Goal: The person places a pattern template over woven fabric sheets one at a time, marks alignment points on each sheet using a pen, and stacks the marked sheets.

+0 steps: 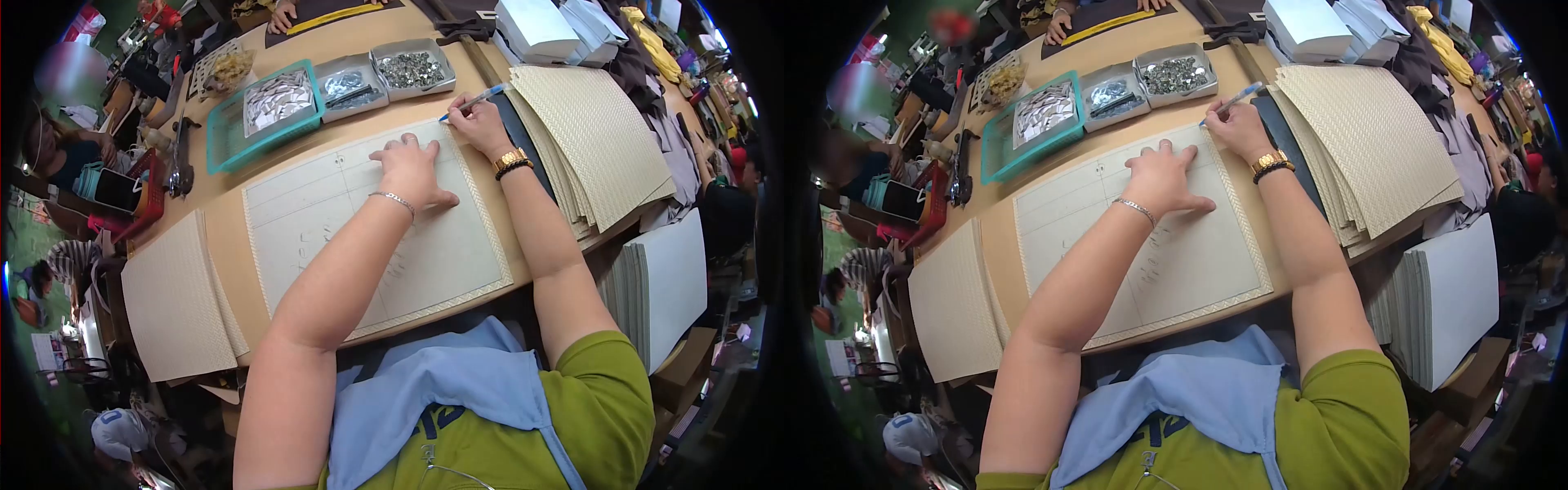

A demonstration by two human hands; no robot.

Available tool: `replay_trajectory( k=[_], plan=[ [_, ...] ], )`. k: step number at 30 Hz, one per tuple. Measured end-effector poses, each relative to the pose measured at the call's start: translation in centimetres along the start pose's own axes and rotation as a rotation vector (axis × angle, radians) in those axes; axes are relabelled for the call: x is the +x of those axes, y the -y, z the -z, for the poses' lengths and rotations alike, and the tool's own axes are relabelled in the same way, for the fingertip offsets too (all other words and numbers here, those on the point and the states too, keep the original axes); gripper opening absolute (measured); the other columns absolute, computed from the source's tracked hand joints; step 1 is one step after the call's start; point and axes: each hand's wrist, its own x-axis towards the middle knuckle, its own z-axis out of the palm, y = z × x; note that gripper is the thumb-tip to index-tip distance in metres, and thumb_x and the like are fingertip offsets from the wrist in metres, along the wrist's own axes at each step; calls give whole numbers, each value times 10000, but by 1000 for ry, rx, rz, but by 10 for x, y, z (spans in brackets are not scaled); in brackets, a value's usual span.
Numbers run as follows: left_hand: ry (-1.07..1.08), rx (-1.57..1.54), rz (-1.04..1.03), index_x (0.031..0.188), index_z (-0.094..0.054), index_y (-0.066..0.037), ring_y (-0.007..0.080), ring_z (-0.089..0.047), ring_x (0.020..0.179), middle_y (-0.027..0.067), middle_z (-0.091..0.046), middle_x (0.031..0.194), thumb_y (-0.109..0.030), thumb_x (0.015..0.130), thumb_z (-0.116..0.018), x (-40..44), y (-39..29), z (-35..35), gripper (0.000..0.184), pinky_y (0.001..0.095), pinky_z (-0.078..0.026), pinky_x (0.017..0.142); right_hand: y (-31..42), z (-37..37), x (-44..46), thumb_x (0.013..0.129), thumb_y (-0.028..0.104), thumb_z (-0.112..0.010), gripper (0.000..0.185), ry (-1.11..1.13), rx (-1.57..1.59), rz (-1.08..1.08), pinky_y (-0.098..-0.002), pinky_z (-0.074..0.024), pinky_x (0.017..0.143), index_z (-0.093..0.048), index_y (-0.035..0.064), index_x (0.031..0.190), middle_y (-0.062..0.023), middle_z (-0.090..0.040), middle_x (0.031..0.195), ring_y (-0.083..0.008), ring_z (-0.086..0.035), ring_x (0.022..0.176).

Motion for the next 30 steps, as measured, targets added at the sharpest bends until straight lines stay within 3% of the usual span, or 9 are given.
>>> replay_trajectory(
  k=[8, 11, 14, 17, 20, 24, 30],
  plan=[
    [40, -36, 3, 1420, -441, -186, 403, -487, 1247, 185, -436, 1405, -762, 605, -704, 1, 1, 2, 1033, 643, -397, 993, -2, -4, 1, 826, 222, -645, 186, -50, -8, 39, -293, -520, 617, -677, 40, 850, -121, -700, 710, -159, -683, 640],
    [-55, -27, -17, 1416, -449, -182, 421, -537, 1175, 201, -497, 1335, -753, 601, -712, 0, 3, -5, 1029, 645, -415, 975, 1, 6, 3, 852, 231, -635, 195, 18, -97, 31, -299, -516, 610, -684, 42, 848, -102, -702, 705, -156, -674, 630],
    [-133, -132, -11, 1432, -439, -188, 412, -511, 1231, 213, -457, 1405, -731, 641, -703, -13, 8, -14, 996, 663, -366, 1013, -4, -7, 10, 896, 208, -645, 176, -87, 277, -18, -244, -512, 605, -666, 35, 868, -38, -680, 737, -82, -641, 685],
    [-258, -333, 37, 1442, -434, -182, 389, -484, 1286, 225, -403, 1468, -704, 666, -703, -37, 47, -29, 973, 657, -349, 1029, 47, -38, 4, 915, 184, -643, 138, -40, 647, 15, -221, -502, 589, -637, 51, 876, -25, -651, 734, -75, -614, 678],
    [-59, -233, 244, 1442, -436, -165, 357, -508, 1276, 228, -432, 1449, -628, 671, -733, -87, 111, -17, 947, 544, -409, 1031, 74, -87, -4, 895, 169, -636, 134, 215, 554, 95, -223, -447, 563, -616, 40, 865, -9, -622, 722, -57, -550, 643],
    [132, -196, 375, 1433, -443, -158, 342, -575, 1190, 208, -521, 1354, -568, 598, -796, -125, 166, -26, 996, 426, -476, 992, 107, -121, -14, 898, 182, -609, 141, 308, 291, 105, -230, -439, 571, -609, 41, 886, 5, -599, 699, -63, -538, 633],
    [72, -192, 370, 1426, -453, -157, 344, -601, 1136, 207, -548, 1296, -565, 535, -833, -135, 172, -42, 1051, 429, -498, 954, 107, -133, -18, 895, 193, -612, 156, 297, 123, 116, -248, -431, 566, -609, 37, 879, -7, -583, 654, -65, -504, 595]
  ],
)
